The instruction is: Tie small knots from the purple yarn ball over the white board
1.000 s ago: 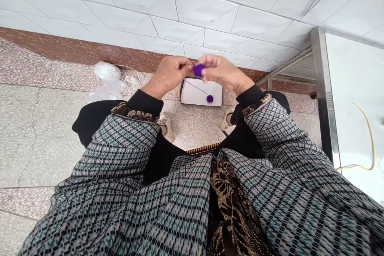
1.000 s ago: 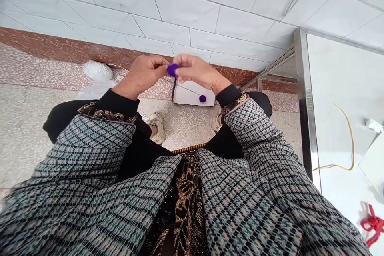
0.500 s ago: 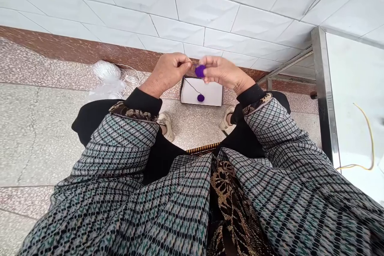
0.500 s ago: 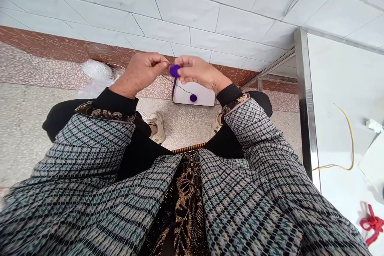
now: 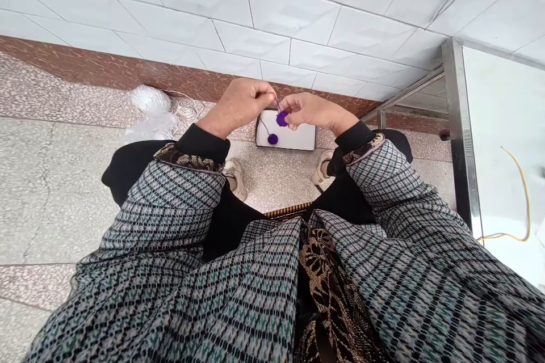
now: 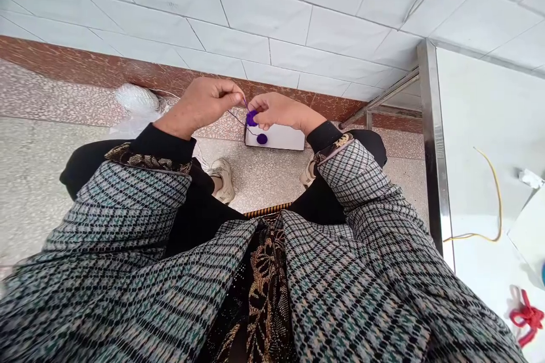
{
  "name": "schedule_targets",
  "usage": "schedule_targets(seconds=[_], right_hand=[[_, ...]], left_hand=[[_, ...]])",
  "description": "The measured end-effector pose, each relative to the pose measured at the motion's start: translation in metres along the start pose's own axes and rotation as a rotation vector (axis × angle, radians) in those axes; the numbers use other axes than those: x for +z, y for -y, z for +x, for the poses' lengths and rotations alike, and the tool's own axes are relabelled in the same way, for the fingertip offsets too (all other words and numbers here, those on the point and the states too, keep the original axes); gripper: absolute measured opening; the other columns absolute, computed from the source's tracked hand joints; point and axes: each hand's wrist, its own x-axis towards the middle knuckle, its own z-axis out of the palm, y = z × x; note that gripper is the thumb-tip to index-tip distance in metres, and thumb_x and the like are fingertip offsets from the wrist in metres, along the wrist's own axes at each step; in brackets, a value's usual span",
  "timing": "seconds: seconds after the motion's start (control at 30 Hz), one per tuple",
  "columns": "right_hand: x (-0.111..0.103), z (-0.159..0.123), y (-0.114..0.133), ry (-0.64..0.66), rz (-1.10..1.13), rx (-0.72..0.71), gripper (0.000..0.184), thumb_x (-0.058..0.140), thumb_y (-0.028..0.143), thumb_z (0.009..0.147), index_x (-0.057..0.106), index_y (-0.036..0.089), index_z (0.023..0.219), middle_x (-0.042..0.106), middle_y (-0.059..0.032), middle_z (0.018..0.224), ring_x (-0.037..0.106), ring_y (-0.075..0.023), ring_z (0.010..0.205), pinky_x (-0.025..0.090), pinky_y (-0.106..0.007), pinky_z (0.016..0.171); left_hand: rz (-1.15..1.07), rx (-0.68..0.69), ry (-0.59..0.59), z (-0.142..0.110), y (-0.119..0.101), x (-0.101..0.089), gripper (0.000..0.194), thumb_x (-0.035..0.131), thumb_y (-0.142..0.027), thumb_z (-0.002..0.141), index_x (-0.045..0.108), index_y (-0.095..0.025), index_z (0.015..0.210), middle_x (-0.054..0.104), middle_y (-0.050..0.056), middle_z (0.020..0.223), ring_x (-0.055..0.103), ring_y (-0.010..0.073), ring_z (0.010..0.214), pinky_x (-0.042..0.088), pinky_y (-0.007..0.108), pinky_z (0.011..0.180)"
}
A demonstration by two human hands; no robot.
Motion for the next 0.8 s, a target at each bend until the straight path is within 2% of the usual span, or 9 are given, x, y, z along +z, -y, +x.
schedule_targets(seconds=[0.07,0.13,0.27,0.37,0.43,0.5,0.63,0.7,0.8], right_hand=[[0.001,-0.002,0.005,0.004,0.107,-0.057,0.026,0.081,0.0,0.08,0.063,0.016,0.09,0.067,0.0021,0.078,0.06,-0.0083,0.064,0.056,-0.021,0.064],[-0.001,-0.002,0.008,-0.051,0.235,-0.134,0.023,0.081,0.005,0.085,0.062,0.016,0.093,0.065,0.0031,0.079,0.061,-0.008,0.066,0.057,-0.021,0.069],[-0.007,0.006,0.004,-0.255,0.435,-0.235,0.016,0.072,0.009,0.096,0.058,0.017,0.097,0.063,0.003,0.081,0.063,-0.0079,0.07,0.057,-0.02,0.074],[-0.009,0.013,-0.005,-0.348,0.289,-0.161,0.022,0.073,0.004,0.092,0.056,0.018,0.091,0.06,0.0046,0.076,0.058,-0.0074,0.064,0.053,-0.018,0.064],[-0.008,0.015,-0.01,-0.306,0.113,-0.081,0.03,0.078,-0.002,0.083,0.056,0.019,0.087,0.059,0.0054,0.071,0.054,-0.0075,0.06,0.048,-0.018,0.056],[-0.005,0.013,-0.012,-0.186,0.008,-0.02,0.034,0.079,-0.006,0.076,0.058,0.018,0.085,0.062,0.0043,0.071,0.054,-0.0079,0.059,0.047,-0.018,0.054],[0.001,0.002,-0.001,-0.022,0.124,-0.058,0.03,0.08,-0.001,0.078,0.06,0.017,0.09,0.066,0.0024,0.079,0.058,-0.0077,0.063,0.053,-0.018,0.059],[0.0,-0.002,0.006,-0.052,0.285,-0.143,0.027,0.08,0.006,0.084,0.059,0.018,0.095,0.065,0.0034,0.081,0.06,-0.0072,0.065,0.056,-0.018,0.064],[-0.004,-0.002,0.01,-0.205,0.455,-0.253,0.025,0.079,0.014,0.092,0.058,0.02,0.104,0.062,0.0042,0.084,0.064,-0.0076,0.072,0.058,-0.018,0.074]], left_hand=[[0.018,-0.023,-0.036,0.003,0.01,0.002,0.028,0.055,-0.028,0.092,0.08,-0.016,0.091,0.074,0.005,0.079,0.063,0.0184,0.081,0.049,0.031,0.08],[0.036,-0.011,0.004,0.004,0.015,0.007,0.027,0.055,-0.028,0.091,0.079,-0.016,0.089,0.072,0.003,0.076,0.061,0.0175,0.077,0.047,0.031,0.078],[0.027,0.104,0.261,0.001,0.007,0.019,0.025,0.056,-0.028,0.088,0.078,-0.017,0.084,0.07,0.001,0.073,0.058,0.0143,0.068,0.044,0.029,0.073],[-0.019,0.199,0.371,-0.002,-0.004,0.021,0.026,0.058,-0.032,0.089,0.078,-0.017,0.082,0.07,0.001,0.071,0.059,0.0133,0.068,0.045,0.027,0.073],[-0.031,0.209,0.307,-0.003,-0.006,0.016,0.026,0.058,-0.032,0.09,0.079,-0.017,0.084,0.07,0.001,0.072,0.061,0.0138,0.07,0.046,0.027,0.075],[-0.034,0.17,0.169,-0.002,-0.004,0.011,0.027,0.057,-0.031,0.09,0.079,-0.016,0.088,0.072,0.002,0.075,0.063,0.0152,0.075,0.048,0.028,0.078],[-0.033,0.063,-0.05,0.001,0.006,0.005,0.025,0.056,-0.027,0.091,0.078,-0.017,0.088,0.074,0.004,0.078,0.063,0.018,0.082,0.05,0.03,0.08],[-0.032,0.044,-0.069,0.002,0.009,0.007,0.024,0.055,-0.027,0.092,0.077,-0.018,0.088,0.073,0.004,0.078,0.063,0.0183,0.082,0.05,0.031,0.08],[-0.021,0.063,0.024,0.001,0.007,0.014,0.027,0.054,-0.028,0.094,0.078,-0.017,0.09,0.072,0.003,0.079,0.063,0.0179,0.08,0.05,0.032,0.08]])
